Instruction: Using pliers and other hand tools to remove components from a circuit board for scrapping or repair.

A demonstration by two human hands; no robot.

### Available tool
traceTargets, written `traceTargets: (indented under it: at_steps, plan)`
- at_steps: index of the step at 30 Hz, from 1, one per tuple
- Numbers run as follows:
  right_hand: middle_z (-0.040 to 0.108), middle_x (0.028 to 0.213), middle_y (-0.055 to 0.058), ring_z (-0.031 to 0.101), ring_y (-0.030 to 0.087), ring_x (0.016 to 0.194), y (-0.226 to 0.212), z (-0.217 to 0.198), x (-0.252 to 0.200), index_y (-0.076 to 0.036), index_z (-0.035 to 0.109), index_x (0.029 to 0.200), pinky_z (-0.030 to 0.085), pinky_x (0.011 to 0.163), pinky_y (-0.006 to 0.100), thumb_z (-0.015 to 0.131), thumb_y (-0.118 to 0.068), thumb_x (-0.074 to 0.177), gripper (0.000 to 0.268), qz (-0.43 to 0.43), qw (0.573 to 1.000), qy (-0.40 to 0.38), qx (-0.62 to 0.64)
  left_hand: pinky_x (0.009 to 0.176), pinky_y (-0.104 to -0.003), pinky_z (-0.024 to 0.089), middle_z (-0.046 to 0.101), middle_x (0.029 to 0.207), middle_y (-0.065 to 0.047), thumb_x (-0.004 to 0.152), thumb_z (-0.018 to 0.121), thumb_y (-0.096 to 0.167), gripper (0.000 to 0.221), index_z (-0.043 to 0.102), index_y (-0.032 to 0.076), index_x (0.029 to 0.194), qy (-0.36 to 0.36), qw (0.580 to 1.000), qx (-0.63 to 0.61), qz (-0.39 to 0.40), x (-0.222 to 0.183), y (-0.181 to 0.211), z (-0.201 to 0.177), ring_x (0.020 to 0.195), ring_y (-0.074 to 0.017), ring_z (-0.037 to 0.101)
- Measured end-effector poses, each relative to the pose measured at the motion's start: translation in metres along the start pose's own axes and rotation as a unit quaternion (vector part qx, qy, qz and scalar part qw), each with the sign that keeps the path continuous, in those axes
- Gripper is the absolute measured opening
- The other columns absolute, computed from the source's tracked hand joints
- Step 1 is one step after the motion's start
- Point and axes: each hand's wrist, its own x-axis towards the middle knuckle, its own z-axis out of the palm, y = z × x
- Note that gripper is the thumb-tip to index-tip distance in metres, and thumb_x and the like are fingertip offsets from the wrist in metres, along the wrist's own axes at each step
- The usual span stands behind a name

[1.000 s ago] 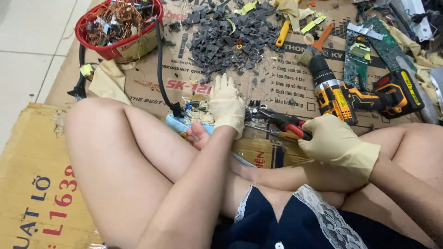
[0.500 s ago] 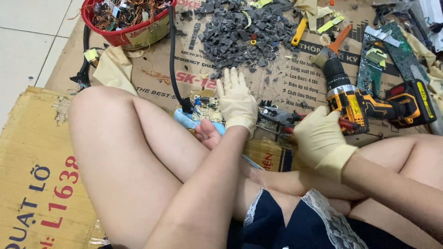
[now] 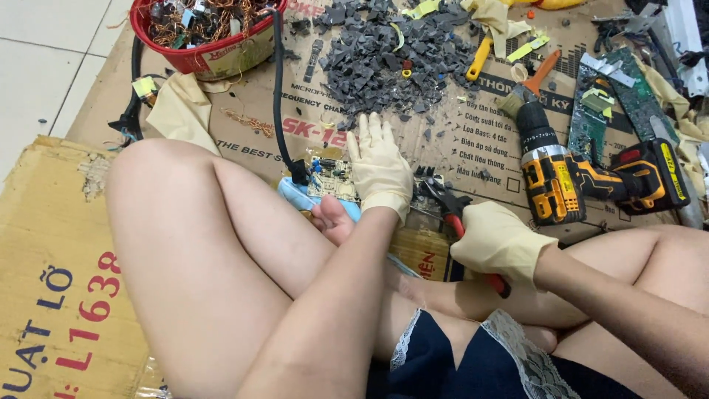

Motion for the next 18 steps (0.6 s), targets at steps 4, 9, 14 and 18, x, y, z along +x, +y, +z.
traceTargets:
  at_steps: [4,9,14,18]
  plan:
    - [0.066,0.052,0.016,0.069,0.036,0.060,-0.019,-0.031,-0.023,-0.003,0.071,0.050,0.052,0.060,0.046,0.066,-0.023,0.061,0.023,0.036,0.995,-0.046,0.079,0.128,-0.047,-0.003,0.018,0.170,-0.003,0.096,0.042,0.022,0.062,0.035,0.016,0.157,0.002,1.000,-0.002,0.000,-0.002,0.000,-0.004,0.159,-0.0222,0.003]
    - [0.045,0.067,0.014,0.052,0.024,0.067,-0.015,-0.065,-0.044,0.009,0.063,0.075,0.047,0.072,0.035,0.074,-0.003,0.065,0.019,0.149,0.803,-0.061,0.574,0.128,-0.049,-0.002,0.017,0.170,-0.004,0.097,0.041,0.024,0.062,0.032,0.015,0.158,-0.012,1.000,0.008,0.003,-0.002,0.000,-0.005,0.158,-0.0235,0.003]
    - [0.051,0.057,0.015,0.058,0.029,0.052,0.036,-0.015,-0.015,0.010,0.068,0.074,0.051,0.056,0.042,0.077,-0.005,0.076,0.018,0.125,0.881,-0.087,0.448,0.128,-0.048,-0.005,0.013,0.171,-0.002,0.099,0.039,0.026,0.061,0.029,0.017,0.159,-0.030,0.999,0.013,-0.004,-0.002,0.001,-0.008,0.158,-0.0224,0.001]
    - [0.037,0.050,0.015,0.044,0.032,0.043,0.050,-0.013,-0.027,0.015,0.062,0.068,0.043,0.046,0.045,0.062,-0.030,0.103,0.057,0.069,0.817,-0.111,0.562,0.124,-0.049,0.008,0.028,0.166,-0.012,0.089,0.048,0.031,0.067,0.041,0.007,0.152,0.108,0.993,0.020,0.033,0.011,-0.007,0.038,0.155,-0.0286,0.017]
